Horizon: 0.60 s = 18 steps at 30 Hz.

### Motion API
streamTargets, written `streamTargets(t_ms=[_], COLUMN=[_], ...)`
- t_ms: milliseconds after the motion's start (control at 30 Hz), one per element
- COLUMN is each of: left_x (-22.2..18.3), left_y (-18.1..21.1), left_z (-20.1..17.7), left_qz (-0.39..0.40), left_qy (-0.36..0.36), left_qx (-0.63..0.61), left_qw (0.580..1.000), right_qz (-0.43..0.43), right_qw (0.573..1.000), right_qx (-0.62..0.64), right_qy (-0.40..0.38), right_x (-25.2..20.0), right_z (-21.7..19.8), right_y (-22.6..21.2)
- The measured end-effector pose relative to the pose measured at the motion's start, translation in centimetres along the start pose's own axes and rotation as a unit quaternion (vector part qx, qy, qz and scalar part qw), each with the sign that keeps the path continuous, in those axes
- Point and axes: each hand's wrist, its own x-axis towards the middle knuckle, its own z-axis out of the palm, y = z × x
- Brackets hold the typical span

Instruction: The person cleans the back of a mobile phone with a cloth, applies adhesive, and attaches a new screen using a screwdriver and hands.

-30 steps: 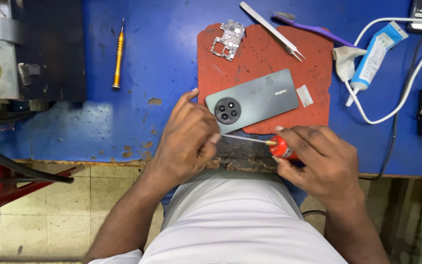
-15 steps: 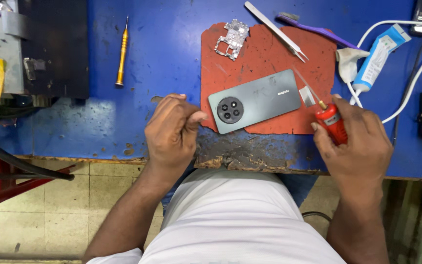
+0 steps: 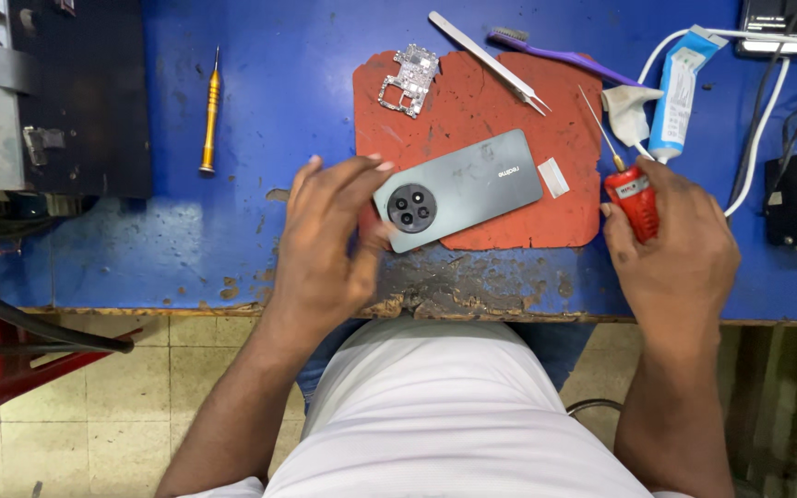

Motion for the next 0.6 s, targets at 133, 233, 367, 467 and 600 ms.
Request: streamTargets(t_ms=[133,233,367,467,600], left_x=[0.6,0.7,1.4,3.0,7.2], left_y=[0.8,0.9,1.5,2.5,3.4], left_z=[0.5,0.9,0.3,-0.7,-0.2], left_qz=[0.002,0.028,0.025,0.013,-0.015], left_qy=[-0.153,-0.132,-0.085,-0.068,-0.048], left_qx=[0.089,0.09,-0.009,-0.073,-0.081], left_qw=[0.984,0.987,0.996,0.995,0.995], right_qz=[0.006,-0.041,-0.183,-0.28,-0.19], right_qw=[0.999,0.999,0.973,0.936,0.88], right_qx=[-0.04,-0.006,0.13,0.195,0.334], right_qy=[0.011,0.019,-0.049,-0.091,-0.279], right_x=[-0.3,0.6,2.6,5.6,9.3], right_z=[0.0,-0.2,-0.2,1.0,2.7], right_y=[-0.4,-1.3,-3.8,-5.0,-4.5])
